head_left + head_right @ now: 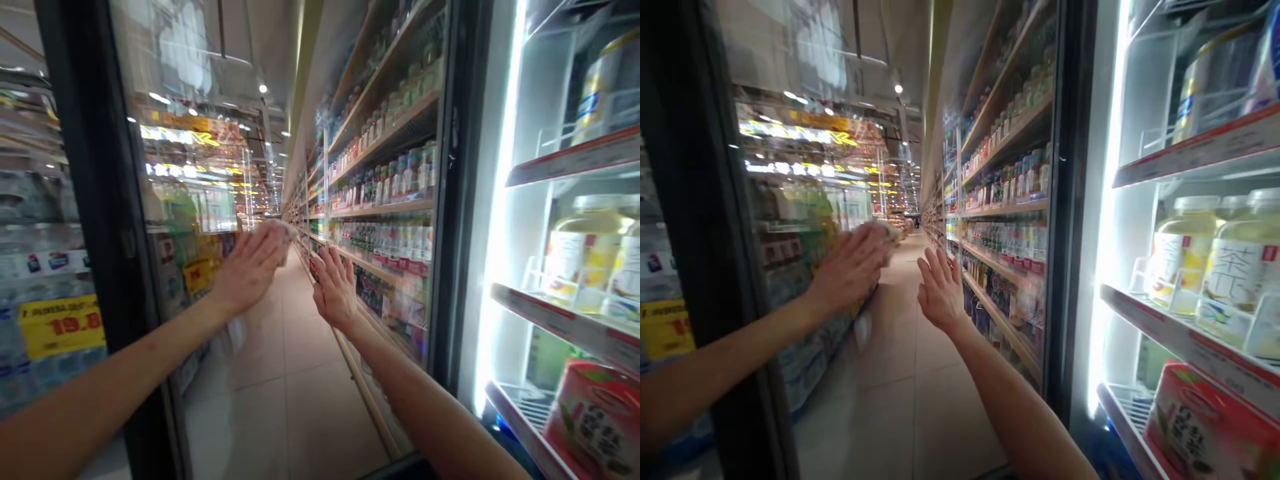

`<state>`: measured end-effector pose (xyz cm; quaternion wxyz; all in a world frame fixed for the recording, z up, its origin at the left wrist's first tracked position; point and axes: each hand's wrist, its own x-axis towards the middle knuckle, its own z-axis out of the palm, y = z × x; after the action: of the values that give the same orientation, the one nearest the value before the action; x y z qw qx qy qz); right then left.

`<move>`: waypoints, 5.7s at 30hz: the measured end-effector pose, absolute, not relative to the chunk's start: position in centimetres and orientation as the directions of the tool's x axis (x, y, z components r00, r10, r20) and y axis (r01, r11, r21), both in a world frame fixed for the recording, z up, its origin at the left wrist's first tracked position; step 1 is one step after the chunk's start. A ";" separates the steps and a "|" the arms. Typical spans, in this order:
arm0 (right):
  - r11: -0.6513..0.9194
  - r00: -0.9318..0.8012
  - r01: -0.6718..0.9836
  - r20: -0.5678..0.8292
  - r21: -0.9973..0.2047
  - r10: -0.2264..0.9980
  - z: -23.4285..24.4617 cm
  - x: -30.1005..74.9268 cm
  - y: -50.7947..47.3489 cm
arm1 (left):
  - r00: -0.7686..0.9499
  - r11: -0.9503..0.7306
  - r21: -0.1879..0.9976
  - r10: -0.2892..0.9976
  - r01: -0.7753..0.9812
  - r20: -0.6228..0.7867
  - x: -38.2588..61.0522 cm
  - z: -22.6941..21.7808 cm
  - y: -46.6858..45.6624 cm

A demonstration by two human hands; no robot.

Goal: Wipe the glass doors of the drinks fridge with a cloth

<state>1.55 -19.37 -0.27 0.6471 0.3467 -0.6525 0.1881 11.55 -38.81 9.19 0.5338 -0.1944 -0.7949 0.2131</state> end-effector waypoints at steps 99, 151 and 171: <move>0.780 -0.063 -0.605 0.968 0.158 -0.245 -5.4 0.0 -14.8 | -0.147 0.989 -0.112 0.097 -0.100 0.984 10.9 -0.4 -40.6; 0.816 0.010 -0.560 0.986 0.141 -0.164 5.4 -2.1 -13.6 | -0.175 0.994 -0.079 0.064 -0.078 0.982 11.2 -0.3 -40.6; 0.642 0.224 -0.593 0.866 0.486 -0.448 5.3 -0.1 -19.3 | -0.120 0.982 -0.145 0.131 -0.118 0.984 11.0 -0.5 -40.8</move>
<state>-0.06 -19.25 5.34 0.6603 0.4193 -0.6206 0.0548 10.98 -40.83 -0.46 0.6633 -0.0041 -0.7424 0.0938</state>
